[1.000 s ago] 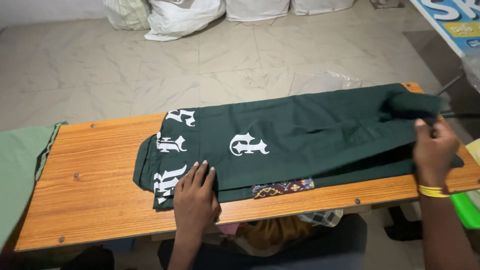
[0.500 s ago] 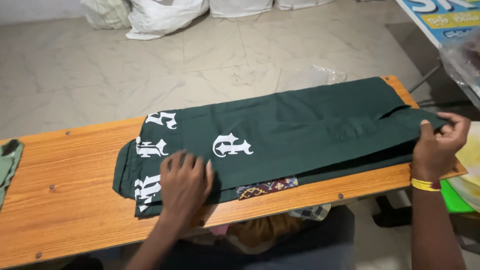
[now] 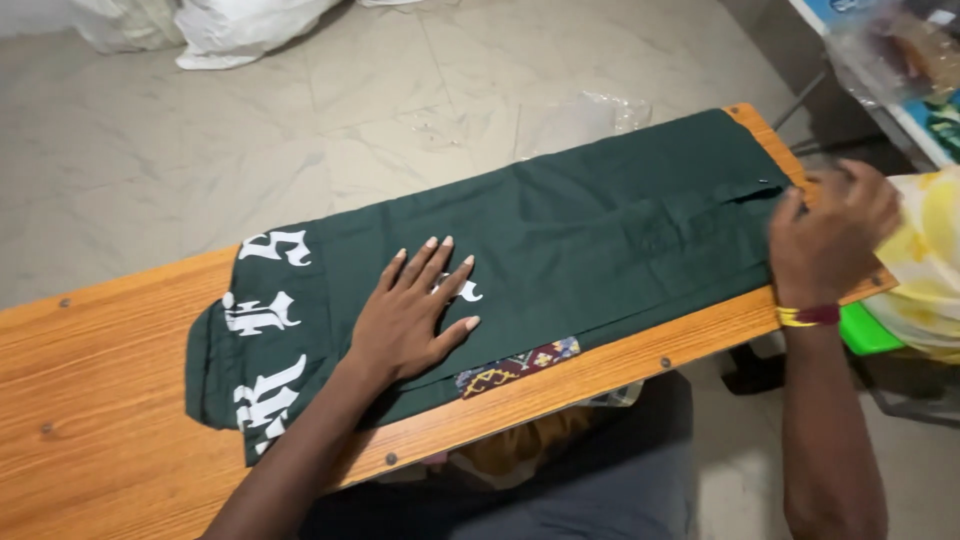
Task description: The person fastens the buttons along the front of a green short-sleeve shirt laid on a wooden bench, smooths the fabric flat, folds the sleeves and sides inward, and folds the shirt into a compact rectangle, leaving it folded on the bench.
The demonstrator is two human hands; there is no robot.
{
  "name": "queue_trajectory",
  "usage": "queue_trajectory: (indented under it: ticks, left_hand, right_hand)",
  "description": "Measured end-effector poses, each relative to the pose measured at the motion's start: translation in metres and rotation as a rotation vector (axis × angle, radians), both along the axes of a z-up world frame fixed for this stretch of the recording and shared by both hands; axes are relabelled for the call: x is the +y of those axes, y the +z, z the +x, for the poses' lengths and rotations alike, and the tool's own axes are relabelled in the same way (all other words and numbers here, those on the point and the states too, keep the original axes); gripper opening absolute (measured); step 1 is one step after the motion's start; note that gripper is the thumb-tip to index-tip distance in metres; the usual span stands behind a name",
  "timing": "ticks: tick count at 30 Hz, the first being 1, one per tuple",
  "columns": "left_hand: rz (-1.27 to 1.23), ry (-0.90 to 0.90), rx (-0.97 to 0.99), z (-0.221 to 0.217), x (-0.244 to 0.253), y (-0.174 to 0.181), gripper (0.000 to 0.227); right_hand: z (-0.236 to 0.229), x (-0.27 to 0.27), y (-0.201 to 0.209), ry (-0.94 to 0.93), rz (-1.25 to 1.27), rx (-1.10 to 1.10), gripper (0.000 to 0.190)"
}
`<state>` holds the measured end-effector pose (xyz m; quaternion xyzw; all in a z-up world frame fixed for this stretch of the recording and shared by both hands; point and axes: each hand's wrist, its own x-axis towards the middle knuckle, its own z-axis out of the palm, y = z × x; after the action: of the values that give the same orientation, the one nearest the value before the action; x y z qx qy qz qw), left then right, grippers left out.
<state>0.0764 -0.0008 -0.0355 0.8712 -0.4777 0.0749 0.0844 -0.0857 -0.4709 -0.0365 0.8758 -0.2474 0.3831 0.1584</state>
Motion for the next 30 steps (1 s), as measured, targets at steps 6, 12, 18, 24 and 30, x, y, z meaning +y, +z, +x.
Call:
queue_trajectory:
  ticks: [6, 12, 18, 24, 30]
  left_hand:
    - [-0.006, -0.006, 0.008, -0.002, 0.000, 0.007, 0.075]
    - [0.002, 0.012, 0.018, -0.003, -0.001, 0.005, 0.074]
    - [-0.039, -0.010, 0.028, -0.002, 0.001, 0.006, 0.072]
    - [-0.037, 0.004, 0.043, -0.005, 0.000, 0.008, 0.074]
    - [-0.029, -0.013, 0.013, -0.005, -0.001, 0.002, 0.075]
  right_hand:
    - [0.068, 0.169, 0.081, 0.891, 0.305, 0.088, 0.044]
    - [0.110, 0.211, -0.016, 1.109, 0.275, 0.501, 0.088]
    - [0.067, 0.103, 0.007, 0.684, 0.331, 0.569, 0.083]
    - [0.039, -0.003, -0.008, 0.381, 0.319, 0.636, 0.073]
    - [0.046, -0.018, -0.007, 0.349, 0.157, 0.584, 0.069]
